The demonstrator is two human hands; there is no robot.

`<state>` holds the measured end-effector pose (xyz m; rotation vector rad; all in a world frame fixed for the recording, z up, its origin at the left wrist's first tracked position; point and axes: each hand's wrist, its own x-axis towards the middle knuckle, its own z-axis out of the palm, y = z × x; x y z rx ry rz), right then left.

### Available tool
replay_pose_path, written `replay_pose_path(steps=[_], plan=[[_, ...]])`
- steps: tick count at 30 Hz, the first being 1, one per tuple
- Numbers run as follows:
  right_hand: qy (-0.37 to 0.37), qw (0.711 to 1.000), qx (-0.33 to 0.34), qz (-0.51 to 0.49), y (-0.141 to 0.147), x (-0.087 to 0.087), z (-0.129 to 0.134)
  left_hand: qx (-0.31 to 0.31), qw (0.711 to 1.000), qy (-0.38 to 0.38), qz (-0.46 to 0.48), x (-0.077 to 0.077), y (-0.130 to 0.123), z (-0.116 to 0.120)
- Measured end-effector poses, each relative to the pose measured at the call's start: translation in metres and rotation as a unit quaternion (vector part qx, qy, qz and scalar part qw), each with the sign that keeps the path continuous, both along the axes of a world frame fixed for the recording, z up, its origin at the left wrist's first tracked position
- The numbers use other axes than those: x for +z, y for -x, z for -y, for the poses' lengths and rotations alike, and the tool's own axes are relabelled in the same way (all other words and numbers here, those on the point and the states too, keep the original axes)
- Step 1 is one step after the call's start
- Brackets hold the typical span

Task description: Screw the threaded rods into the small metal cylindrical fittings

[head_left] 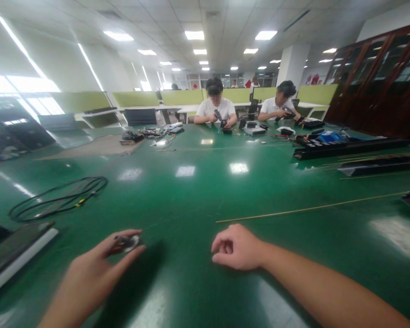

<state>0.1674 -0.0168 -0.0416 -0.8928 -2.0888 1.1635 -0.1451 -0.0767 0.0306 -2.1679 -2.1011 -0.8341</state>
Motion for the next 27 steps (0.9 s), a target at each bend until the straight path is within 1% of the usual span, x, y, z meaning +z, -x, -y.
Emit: replay_pose_path(steps=[1,2,3,5,6,8,9,11,13,15,21,27], plan=[[-0.010,0.999,-0.022,-0.021,0.000,0.001,0.001,-0.048,0.998,0.022,0.020,0.000,-0.016,-0.014],[-0.015,0.997,-0.064,-0.051,-0.001,0.002,0.002,-0.118,0.992,0.038,0.037,-0.001,-0.034,-0.028],[-0.017,0.991,-0.107,-0.083,-0.002,0.003,0.002,-0.174,0.982,0.049,0.048,-0.002,-0.055,-0.040],[-0.003,0.969,-0.189,-0.159,-0.005,0.003,0.000,-0.265,0.961,0.053,0.063,-0.007,-0.095,-0.059],[0.022,0.957,-0.215,-0.192,-0.006,0.002,-0.002,-0.300,0.950,0.055,0.071,-0.012,-0.113,-0.065],[0.075,0.943,-0.227,-0.230,-0.007,-0.001,-0.007,-0.359,0.927,0.045,0.099,-0.025,-0.136,-0.072],[0.092,0.940,-0.223,-0.241,-0.007,-0.003,-0.009,-0.381,0.917,0.027,0.118,-0.032,-0.142,-0.073],[0.120,0.942,-0.198,-0.244,-0.004,-0.007,-0.011,-0.412,0.899,-0.017,0.149,-0.047,-0.144,-0.073],[0.135,0.946,-0.177,-0.234,-0.002,-0.009,-0.010,-0.431,0.886,-0.050,0.162,-0.057,-0.139,-0.075],[0.135,0.951,-0.166,-0.223,0.001,-0.008,-0.007,-0.435,0.883,-0.057,0.167,-0.061,-0.133,-0.077],[0.087,0.960,-0.148,-0.223,0.001,-0.001,0.003,-0.404,0.892,-0.056,0.194,-0.053,-0.132,-0.076],[0.095,0.958,-0.142,-0.229,0.000,-0.002,0.007,-0.367,0.908,-0.011,0.204,-0.056,-0.133,-0.071]])
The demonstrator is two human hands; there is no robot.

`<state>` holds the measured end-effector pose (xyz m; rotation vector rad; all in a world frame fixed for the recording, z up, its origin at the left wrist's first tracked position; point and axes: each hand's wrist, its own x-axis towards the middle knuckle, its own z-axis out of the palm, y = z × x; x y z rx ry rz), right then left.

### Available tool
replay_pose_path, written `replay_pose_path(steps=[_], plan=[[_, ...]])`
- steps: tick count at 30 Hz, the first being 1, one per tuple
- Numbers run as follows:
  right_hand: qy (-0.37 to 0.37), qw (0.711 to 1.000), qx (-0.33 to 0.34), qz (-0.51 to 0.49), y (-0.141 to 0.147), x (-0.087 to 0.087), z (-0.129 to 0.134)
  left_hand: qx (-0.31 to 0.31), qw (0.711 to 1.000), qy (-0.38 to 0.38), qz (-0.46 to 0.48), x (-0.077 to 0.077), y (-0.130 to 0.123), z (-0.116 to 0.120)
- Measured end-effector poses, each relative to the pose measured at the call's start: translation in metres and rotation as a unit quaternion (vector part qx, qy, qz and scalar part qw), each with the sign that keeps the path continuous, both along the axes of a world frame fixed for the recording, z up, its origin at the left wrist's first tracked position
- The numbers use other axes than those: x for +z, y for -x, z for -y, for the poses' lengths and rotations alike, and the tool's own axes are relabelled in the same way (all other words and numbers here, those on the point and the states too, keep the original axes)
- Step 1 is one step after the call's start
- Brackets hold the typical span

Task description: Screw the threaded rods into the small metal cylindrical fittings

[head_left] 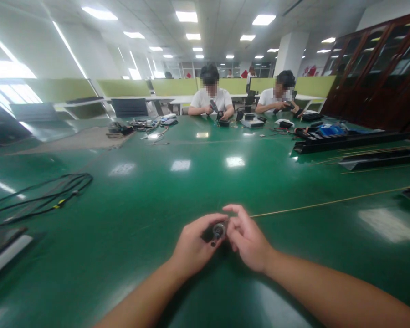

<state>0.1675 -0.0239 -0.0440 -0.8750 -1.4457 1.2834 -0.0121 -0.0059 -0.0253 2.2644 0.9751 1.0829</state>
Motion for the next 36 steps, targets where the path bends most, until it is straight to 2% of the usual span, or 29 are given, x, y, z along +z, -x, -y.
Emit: replay_pose_path(steps=[4,17,29,36], plan=[[0.001,1.000,0.000,0.007,-0.0010,-0.0006,-0.0001,0.003,1.000,0.024,0.015,0.0004,0.0002,0.0006],[-0.007,1.000,-0.005,0.015,-0.0012,-0.0016,-0.0004,0.017,0.999,0.030,0.009,-0.0031,0.0009,-0.0028],[0.032,0.999,0.000,0.030,-0.0012,0.0009,-0.0010,0.006,0.998,0.062,-0.005,0.0027,0.0011,-0.0024],[0.052,0.998,0.008,0.025,-0.0001,0.0004,-0.0017,0.003,0.994,0.107,-0.006,0.0046,0.0000,-0.0031]])
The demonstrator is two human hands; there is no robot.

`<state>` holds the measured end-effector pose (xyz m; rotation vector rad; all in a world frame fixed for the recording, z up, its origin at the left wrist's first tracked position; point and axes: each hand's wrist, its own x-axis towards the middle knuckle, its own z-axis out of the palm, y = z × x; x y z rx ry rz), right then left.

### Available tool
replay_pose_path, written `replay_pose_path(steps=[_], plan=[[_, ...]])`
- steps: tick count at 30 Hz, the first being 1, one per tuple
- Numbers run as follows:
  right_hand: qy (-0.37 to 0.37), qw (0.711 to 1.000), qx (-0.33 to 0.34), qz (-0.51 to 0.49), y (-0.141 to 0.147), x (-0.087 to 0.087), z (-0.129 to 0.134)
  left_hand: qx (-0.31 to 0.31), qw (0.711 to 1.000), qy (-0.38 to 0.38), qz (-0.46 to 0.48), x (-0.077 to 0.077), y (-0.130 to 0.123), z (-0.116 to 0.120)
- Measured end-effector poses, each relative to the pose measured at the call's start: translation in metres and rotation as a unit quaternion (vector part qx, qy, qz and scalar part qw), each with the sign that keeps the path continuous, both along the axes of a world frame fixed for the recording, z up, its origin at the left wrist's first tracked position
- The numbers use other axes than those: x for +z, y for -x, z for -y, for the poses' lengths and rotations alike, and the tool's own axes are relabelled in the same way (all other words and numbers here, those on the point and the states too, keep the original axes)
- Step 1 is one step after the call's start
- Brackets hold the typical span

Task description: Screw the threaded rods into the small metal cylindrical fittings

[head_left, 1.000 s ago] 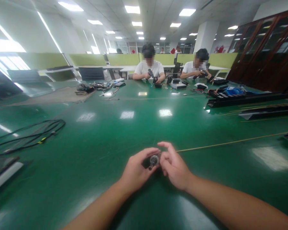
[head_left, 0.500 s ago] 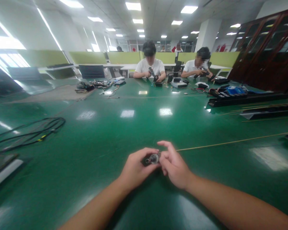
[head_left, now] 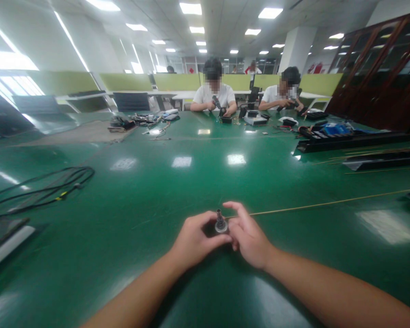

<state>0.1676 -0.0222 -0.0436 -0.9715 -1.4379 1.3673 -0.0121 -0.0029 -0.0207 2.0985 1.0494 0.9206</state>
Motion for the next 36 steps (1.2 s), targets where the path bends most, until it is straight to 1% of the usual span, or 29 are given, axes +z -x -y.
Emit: replay_pose_path(steps=[6,10,13,19,21,24,26,31,34,36], plan=[[0.019,1.000,0.004,-0.010,0.000,0.002,0.001,0.032,0.999,0.033,0.009,0.004,-0.003,0.002],[0.042,0.999,0.008,-0.023,0.001,0.002,0.002,0.033,0.999,0.028,0.022,0.008,-0.006,0.004],[0.043,0.999,0.005,-0.030,0.001,0.002,0.001,0.039,0.998,0.024,0.037,0.007,-0.007,0.004],[0.004,1.000,-0.009,-0.004,0.000,0.003,0.000,0.086,0.995,0.020,0.046,0.004,-0.004,0.001],[-0.007,1.000,-0.014,0.014,-0.001,0.002,0.000,0.090,0.995,-0.003,0.037,0.005,-0.003,0.001],[-0.026,0.999,-0.021,0.040,-0.001,0.000,-0.002,0.075,0.995,-0.055,0.031,0.007,-0.002,0.000],[-0.043,0.997,-0.035,0.048,-0.001,-0.001,-0.004,0.062,0.995,-0.074,0.030,0.008,-0.001,0.001],[-0.082,0.993,-0.053,0.060,-0.001,-0.002,-0.008,0.029,0.995,-0.092,0.023,0.006,-0.002,0.002],[-0.127,0.984,-0.069,0.103,-0.004,-0.002,-0.011,0.013,0.996,-0.091,0.019,0.006,-0.002,0.002],[-0.157,0.975,-0.078,0.136,-0.005,-0.002,-0.011,0.015,0.996,-0.092,0.018,0.006,-0.001,0.001]])
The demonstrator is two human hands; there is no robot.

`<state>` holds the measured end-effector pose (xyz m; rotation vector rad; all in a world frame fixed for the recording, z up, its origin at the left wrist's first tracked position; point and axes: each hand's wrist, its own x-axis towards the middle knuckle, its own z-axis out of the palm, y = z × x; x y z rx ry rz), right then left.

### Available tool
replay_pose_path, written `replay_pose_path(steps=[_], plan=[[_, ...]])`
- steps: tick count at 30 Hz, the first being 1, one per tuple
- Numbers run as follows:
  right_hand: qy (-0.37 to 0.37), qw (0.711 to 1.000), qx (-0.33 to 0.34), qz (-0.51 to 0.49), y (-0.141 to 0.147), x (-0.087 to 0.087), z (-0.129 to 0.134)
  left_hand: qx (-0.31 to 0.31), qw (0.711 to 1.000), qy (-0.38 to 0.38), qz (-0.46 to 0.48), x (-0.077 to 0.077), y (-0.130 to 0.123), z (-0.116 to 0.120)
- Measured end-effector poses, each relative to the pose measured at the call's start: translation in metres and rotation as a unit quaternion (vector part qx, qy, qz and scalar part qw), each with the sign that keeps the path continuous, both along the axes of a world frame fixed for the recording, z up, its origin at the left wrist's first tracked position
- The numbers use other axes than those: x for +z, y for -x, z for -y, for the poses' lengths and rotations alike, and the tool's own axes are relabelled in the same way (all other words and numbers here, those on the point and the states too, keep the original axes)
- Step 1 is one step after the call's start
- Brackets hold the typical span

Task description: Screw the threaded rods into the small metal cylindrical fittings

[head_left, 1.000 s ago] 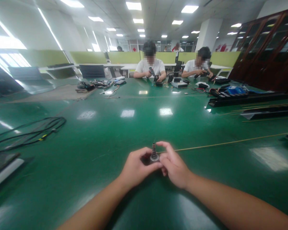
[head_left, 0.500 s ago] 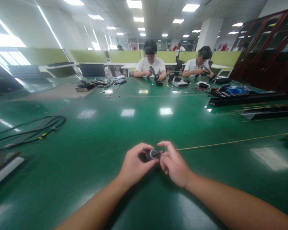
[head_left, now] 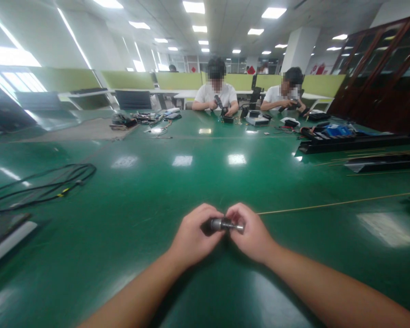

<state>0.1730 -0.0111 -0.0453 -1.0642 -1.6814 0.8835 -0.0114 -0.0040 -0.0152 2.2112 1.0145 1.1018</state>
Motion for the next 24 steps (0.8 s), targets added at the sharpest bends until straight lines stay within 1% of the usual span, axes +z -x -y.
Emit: replay_pose_path(steps=[3,9,15,19,24], plan=[[-0.023,1.000,-0.003,0.018,-0.0014,0.0016,0.0013,0.013,1.000,-0.005,-0.001,-0.0008,0.0014,-0.0013],[0.017,0.999,0.019,-0.024,-0.0019,0.0047,0.0049,0.034,0.999,-0.010,-0.004,-0.0025,0.0020,-0.0026],[-0.024,1.000,0.001,0.013,-0.0032,0.0074,0.0025,0.034,0.999,-0.002,-0.003,-0.0020,0.0001,-0.0014],[-0.038,0.999,0.013,0.013,-0.0036,0.0066,0.0022,0.027,1.000,-0.001,-0.002,-0.0025,-0.0002,-0.0007],[-0.042,0.999,0.010,0.006,-0.0041,0.0071,0.0013,0.027,1.000,-0.003,-0.004,-0.0021,0.0002,-0.0006]])
